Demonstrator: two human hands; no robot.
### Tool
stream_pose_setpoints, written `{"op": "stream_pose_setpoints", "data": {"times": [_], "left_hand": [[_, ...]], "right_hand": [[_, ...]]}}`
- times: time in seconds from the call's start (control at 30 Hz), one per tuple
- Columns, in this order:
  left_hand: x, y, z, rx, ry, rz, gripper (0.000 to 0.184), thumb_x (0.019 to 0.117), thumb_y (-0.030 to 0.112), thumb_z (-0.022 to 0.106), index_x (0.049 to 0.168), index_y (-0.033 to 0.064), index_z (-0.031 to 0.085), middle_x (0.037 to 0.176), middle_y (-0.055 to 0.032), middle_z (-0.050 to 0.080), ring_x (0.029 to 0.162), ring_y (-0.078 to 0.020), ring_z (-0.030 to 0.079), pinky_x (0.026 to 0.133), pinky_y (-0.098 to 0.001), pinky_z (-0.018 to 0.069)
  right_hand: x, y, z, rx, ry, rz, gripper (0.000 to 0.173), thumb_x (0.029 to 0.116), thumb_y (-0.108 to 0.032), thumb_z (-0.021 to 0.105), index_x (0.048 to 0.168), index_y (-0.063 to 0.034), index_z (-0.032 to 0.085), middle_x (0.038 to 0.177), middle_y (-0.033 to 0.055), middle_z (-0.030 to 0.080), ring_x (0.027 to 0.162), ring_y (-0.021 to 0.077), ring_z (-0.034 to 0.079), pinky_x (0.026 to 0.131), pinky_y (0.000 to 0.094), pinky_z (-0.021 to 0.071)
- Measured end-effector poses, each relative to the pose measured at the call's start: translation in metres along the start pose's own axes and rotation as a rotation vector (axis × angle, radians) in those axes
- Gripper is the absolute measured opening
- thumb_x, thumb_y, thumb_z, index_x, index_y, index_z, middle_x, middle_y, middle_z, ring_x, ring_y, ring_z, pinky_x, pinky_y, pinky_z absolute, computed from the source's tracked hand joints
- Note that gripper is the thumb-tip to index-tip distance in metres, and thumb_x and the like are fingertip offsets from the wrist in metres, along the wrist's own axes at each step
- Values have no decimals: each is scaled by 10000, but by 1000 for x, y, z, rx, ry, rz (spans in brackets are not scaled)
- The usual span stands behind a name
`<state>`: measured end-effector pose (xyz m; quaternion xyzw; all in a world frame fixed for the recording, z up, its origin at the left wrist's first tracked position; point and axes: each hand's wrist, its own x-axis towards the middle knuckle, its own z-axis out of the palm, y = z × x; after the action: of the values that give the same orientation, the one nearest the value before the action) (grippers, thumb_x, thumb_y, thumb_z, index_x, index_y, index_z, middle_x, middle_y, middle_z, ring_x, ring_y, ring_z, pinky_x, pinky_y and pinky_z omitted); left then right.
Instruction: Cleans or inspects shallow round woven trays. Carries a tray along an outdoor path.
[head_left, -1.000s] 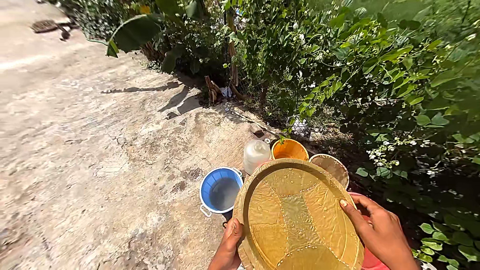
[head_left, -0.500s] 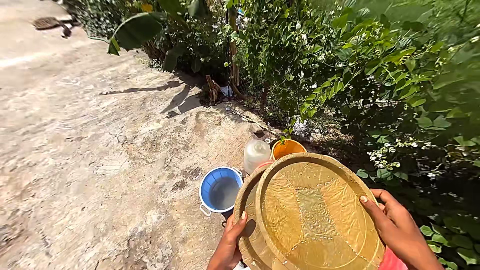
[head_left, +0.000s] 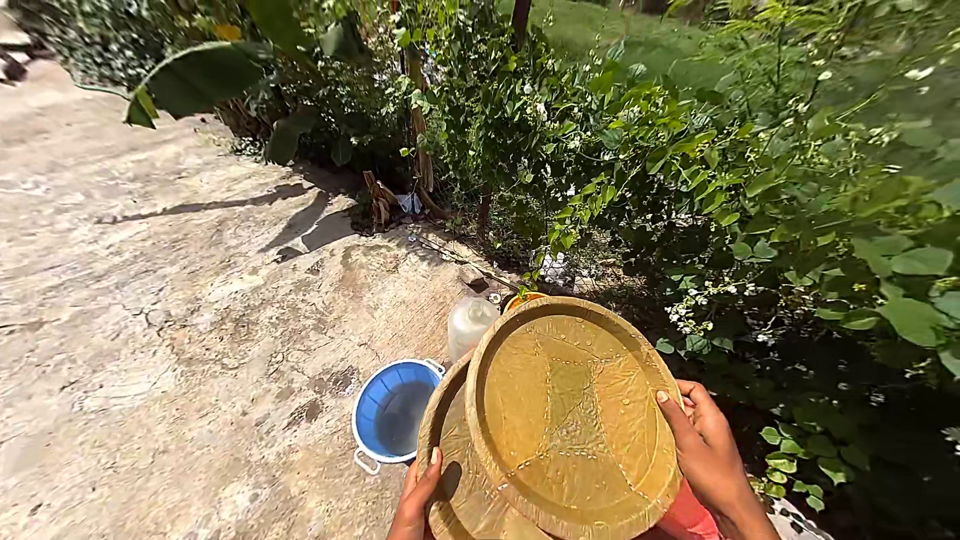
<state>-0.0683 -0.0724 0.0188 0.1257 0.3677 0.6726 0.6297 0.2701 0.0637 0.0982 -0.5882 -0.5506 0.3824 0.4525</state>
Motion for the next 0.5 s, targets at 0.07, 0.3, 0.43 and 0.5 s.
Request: {"op": "stream_pose_setpoints", "data": {"times": [0.07, 0.3, 0.43, 0.5], "left_hand": [[1, -1, -2, -6, -20, 10, 551, 968, 384, 684, 1354, 60, 461, 1078, -96, 749, 983, -191, 740, 896, -403, 613], [-1, -3, -8, 19, -37, 15, 556, 950, 411, 703, 1331, 62, 496, 1063, -98, 753, 975, -193, 742, 900, -411, 611], [-3, -3, -8, 22, -33, 15, 536, 953, 407, 699, 1314, 61, 505, 1055, -101, 751, 965, -193, 742, 892, -409, 613], [-3, -4, -8, 24, -30, 14, 527, 957, 406, 695, 1312, 65, 506, 1052, -96, 752, 961, -188, 742, 887, -405, 613]], "right_hand": [[-1, 5, 2, 47, 11, 17, 249, 1038, -206, 524, 1200, -26, 581, 914, 141, 716, 787, 251, 737, 681, 389, 648], [-11, 5, 2, 72, 33, 90, 204, 1017, -172, 534, 1135, -19, 601, 933, 135, 706, 812, 228, 722, 705, 376, 631], [-16, 6, -3, -5, 55, 107, 213, 999, -170, 539, 1144, -29, 606, 947, 120, 706, 815, 215, 723, 692, 368, 632], [-18, 5, -6, -25, 70, 115, 217, 1000, -178, 545, 1146, -33, 612, 960, 113, 709, 832, 208, 722, 707, 367, 630]]}}
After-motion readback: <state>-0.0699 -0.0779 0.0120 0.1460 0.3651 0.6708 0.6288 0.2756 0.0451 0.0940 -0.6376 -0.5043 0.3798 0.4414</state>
